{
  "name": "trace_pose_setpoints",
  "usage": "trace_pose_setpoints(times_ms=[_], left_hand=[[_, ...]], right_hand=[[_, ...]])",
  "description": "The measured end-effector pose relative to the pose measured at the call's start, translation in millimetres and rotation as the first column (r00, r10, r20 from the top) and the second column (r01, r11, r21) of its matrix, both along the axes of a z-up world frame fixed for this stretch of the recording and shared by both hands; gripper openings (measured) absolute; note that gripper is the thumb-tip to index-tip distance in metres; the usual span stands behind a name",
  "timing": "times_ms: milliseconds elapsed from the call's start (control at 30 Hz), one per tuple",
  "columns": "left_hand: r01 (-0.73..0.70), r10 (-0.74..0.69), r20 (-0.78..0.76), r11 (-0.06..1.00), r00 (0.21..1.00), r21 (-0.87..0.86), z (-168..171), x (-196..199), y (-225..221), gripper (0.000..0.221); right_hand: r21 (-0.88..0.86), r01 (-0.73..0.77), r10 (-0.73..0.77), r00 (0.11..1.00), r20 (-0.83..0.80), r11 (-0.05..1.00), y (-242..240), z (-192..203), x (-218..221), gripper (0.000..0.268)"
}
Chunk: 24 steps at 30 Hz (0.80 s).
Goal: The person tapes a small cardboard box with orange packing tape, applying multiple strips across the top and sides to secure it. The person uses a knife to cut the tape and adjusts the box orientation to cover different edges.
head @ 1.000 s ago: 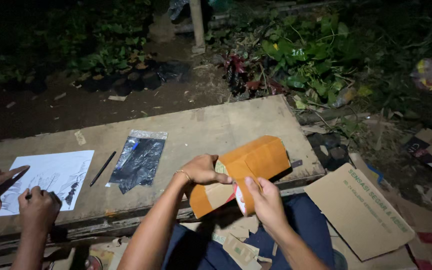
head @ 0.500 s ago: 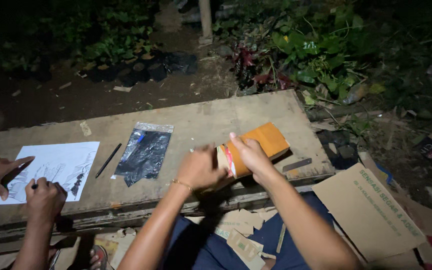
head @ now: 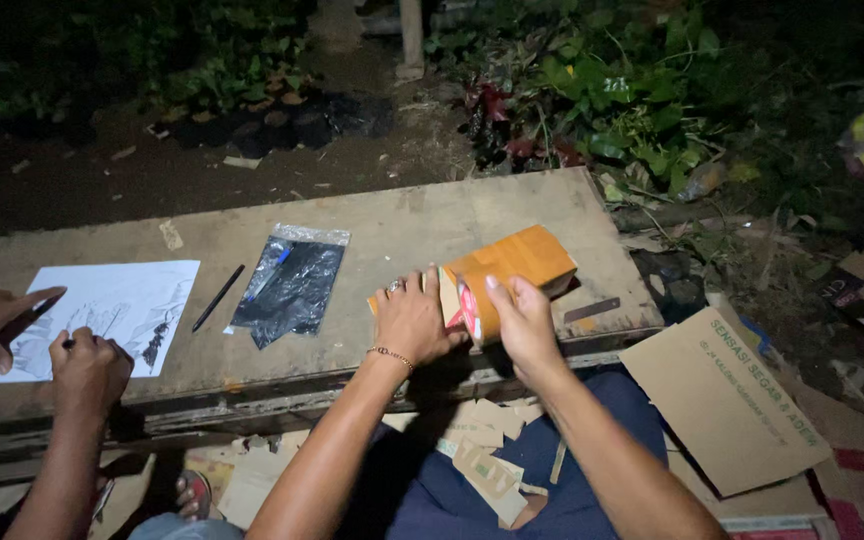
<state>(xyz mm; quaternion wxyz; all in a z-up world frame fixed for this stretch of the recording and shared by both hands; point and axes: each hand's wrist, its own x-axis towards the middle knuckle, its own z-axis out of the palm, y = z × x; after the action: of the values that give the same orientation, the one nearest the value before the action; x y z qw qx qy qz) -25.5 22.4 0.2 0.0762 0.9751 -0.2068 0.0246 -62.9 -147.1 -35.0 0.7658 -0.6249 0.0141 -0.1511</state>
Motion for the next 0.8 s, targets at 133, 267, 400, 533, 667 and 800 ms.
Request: trace_pose_setpoints(times_ms=[133,267,400,533,667,800], left_hand=[[0.0,0.0,0.008,1.0,1.0,0.002,4.5,3.4,-3.2,0.116],[-0.034,0.036,-0.045,0.999,0.998,0.039,5.4,1.0,-2.6,0.116],[-0.02,0.023,-0.037,0.998,0.999,0.061,6.9,-1.3,-5.3,0.118],[-0.023,0.026,-0.056,0.999,0.998,0.042,6.6,0.5,-4.6,0.121],[-0.027,0.032,-0.143,0.999,0.989,0.037,2.5,7.3,-4.2,0.112],[0.063,-0.082,-0.219,0.994,0.972,-0.095,0.3,29.0,-2.0,0.101]], right_hand=[[0.07,0.043,-0.033,0.99,-0.138,0.997,3.1,-16.5,-27.6,0.024],[0.078,0.063,-0.046,0.979,-0.2,0.995,8.8,-56.2,-51.0,0.029],[0.069,0.083,-0.063,0.966,-0.251,0.994,11.8,-91.2,-60.1,0.03],[0.036,0.124,-0.11,0.959,-0.263,0.992,14.6,-102.9,-56.6,0.028],[0.049,0.099,-0.08,0.95,-0.302,0.994,8.5,-87.5,-64.2,0.03],[0.049,0.073,-0.059,0.967,-0.249,0.996,-4.7,-49.4,-57.3,0.032]])
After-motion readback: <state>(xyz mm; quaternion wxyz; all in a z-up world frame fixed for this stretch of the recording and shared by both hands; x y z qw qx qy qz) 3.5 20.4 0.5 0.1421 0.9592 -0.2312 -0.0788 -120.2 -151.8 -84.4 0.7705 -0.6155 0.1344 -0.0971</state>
